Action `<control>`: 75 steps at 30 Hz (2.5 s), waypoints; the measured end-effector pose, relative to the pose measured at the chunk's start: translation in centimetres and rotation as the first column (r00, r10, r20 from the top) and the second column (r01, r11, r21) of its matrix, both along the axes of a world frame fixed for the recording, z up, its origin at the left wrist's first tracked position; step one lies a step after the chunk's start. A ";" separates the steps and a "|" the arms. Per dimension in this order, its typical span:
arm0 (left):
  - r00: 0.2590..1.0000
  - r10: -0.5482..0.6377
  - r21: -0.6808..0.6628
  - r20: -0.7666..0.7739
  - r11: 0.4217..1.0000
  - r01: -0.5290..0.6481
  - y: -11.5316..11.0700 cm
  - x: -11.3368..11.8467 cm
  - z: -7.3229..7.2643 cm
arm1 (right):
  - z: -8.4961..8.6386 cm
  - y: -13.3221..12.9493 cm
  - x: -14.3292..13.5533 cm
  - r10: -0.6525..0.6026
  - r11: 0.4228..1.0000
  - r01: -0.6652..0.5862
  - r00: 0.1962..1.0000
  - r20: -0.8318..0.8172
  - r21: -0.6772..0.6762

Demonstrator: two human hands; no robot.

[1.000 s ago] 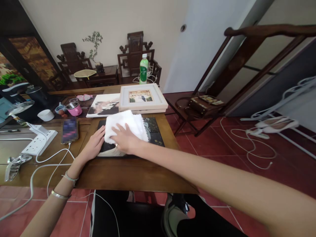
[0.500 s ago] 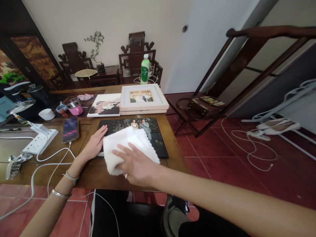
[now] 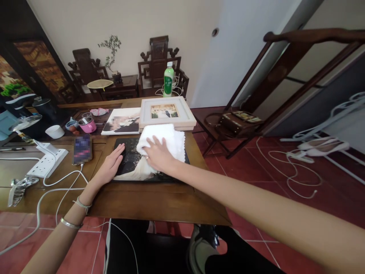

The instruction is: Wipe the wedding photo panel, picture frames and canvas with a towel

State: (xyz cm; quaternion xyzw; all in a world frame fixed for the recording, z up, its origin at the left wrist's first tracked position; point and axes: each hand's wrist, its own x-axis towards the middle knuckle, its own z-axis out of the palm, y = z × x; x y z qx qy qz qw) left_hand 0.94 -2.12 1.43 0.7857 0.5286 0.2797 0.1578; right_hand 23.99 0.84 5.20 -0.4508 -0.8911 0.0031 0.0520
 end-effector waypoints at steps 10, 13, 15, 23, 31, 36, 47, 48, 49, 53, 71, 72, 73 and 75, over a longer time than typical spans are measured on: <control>0.971 0.071 0.166 0.228 0.980 -0.110 -0.3 0.4 0.5 | 1.6 -4.9 -2.9 0.579 0.811 -0.576 0.815 -0.003 -0.099; 0.976 0.046 0.165 0.211 0.983 -0.082 -0.4 0.3 0.5 | 1.3 -6.0 -1.4 0.642 0.759 -0.635 0.767 0.000 -0.141; 0.982 0.027 0.150 0.186 0.987 -0.056 -0.5 0.3 0.6 | 1.2 -6.7 -0.1 0.672 0.728 -0.668 0.740 -0.028 -0.152; 0.999 -0.045 0.063 -0.002 0.997 0.045 -0.3 0.4 0.6 | 2.2 -7.9 3.6 0.593 0.755 -0.621 0.784 -0.186 -0.210; 0.992 -0.078 0.022 -0.103 0.997 0.080 -0.5 0.0 0.4 | 1.9 -2.5 3.1 0.227 0.955 -0.253 0.959 -0.169 -0.152; 0.990 -0.088 0.013 -0.106 0.996 0.090 -0.3 -0.3 0.2 | 2.8 2.1 -2.0 0.158 0.958 -0.209 0.956 -0.246 -0.196; 0.994 -0.076 -0.013 -0.080 0.997 0.075 -0.2 -0.2 0.5 | 4.3 4.5 -7.9 0.160 0.943 -0.221 0.956 -0.244 -0.250; 0.995 -0.074 -0.010 -0.070 0.997 0.074 -0.1 -0.2 0.4 | 4.2 4.5 -7.3 0.156 0.945 -0.217 0.957 -0.246 -0.244; 0.996 -0.074 -0.005 -0.055 0.997 0.074 -0.1 -0.2 0.4 | 4.0 4.6 -6.6 0.155 0.947 -0.215 0.957 -0.247 -0.239; 0.997 -0.070 0.023 0.008 0.997 0.070 -0.1 -0.1 0.2 | 3.6 4.6 -2.5 0.126 0.957 -0.179 0.965 -0.231 -0.228; 0.998 -0.052 0.065 -0.045 0.996 0.055 0.0 0.0 0.1 | 1.3 4.2 8.9 0.075 0.993 -0.075 0.997 -0.006 -0.089; 0.998 -0.053 0.069 -0.046 0.996 0.056 0.1 -0.1 0.0 | 1.0 3.9 8.8 0.076 0.995 -0.077 0.997 -0.018 -0.063; 0.998 -0.052 0.072 -0.047 0.996 0.056 0.1 -0.1 0.0 | 0.6 3.4 8.7 0.078 0.996 -0.080 0.996 -0.037 -0.036; 0.997 -0.051 0.073 -0.053 0.996 0.055 0.2 -0.2 0.0 | -0.3 2.0 8.7 0.095 0.995 -0.094 0.992 -0.080 0.014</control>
